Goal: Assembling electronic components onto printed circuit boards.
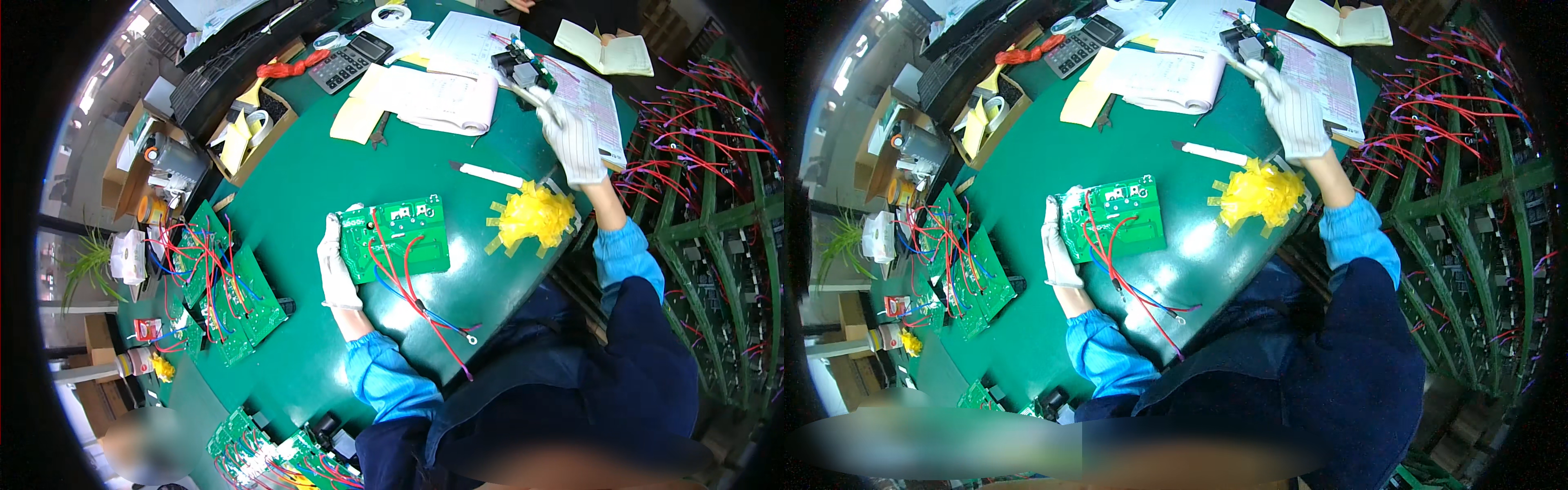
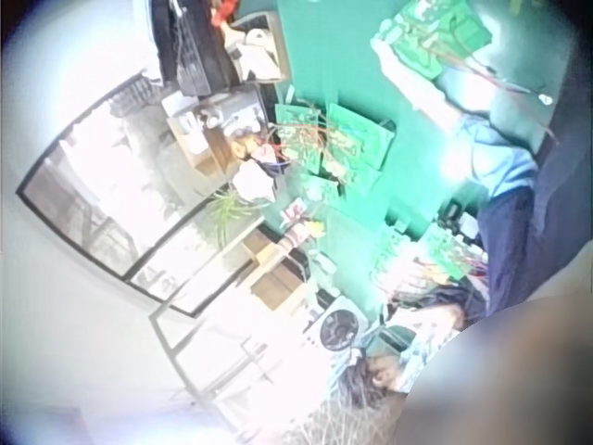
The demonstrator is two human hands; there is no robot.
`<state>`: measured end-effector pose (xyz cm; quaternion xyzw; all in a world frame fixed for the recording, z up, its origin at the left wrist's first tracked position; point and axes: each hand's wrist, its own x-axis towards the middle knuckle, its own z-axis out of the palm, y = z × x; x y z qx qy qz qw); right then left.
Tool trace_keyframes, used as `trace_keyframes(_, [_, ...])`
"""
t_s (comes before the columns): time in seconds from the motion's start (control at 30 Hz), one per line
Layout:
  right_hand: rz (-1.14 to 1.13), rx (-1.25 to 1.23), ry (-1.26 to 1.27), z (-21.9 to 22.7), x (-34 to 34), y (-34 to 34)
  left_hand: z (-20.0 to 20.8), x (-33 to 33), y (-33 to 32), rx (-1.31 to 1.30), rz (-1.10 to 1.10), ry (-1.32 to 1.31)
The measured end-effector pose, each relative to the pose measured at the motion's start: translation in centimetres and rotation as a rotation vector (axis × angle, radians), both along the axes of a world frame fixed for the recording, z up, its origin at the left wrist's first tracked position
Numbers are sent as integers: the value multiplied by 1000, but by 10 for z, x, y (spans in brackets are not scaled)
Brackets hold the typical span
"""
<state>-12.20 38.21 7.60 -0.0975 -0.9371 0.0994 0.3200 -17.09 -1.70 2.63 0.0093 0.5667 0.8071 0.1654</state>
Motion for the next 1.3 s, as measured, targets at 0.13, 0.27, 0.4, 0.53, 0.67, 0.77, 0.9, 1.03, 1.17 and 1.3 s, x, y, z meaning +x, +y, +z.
trace_keyframes(0.13, [-59,219,196,3,-53,44,-2,-2,0,-11,-5,13])
trace_keyframes(0.27, [-179,398,56,-1,-92,70,-1,0,-1,22,-25,3])
trace_keyframes(0.4, [-141,667,81,-11,-108,80,-5,-2,-5,35,-18,-31])
trace_keyframes(0.53, [-63,656,39,-18,-111,90,-17,-2,-6,-33,49,51])
trace_keyframes(0.67, [-23,752,59,-23,-114,101,1,0,3,9,34,11])
trace_keyframes(0.77, [-62,788,-13,-19,-116,89,0,0,0,-17,40,4])
trace_keyframes(0.9, [-40,818,-15,-18,-116,90,-3,-2,-5,-12,12,35])
trace_keyframes(1.03, [-38,864,85,-23,-111,97,2,-1,-2,9,4,28])
trace_keyframes(1.17, [-71,814,-2,-18,-110,91,1,0,-4,4,4,18])
trace_keyframes(1.3, [-115,742,-86,-17,-111,89,0,0,-3,17,-19,32])
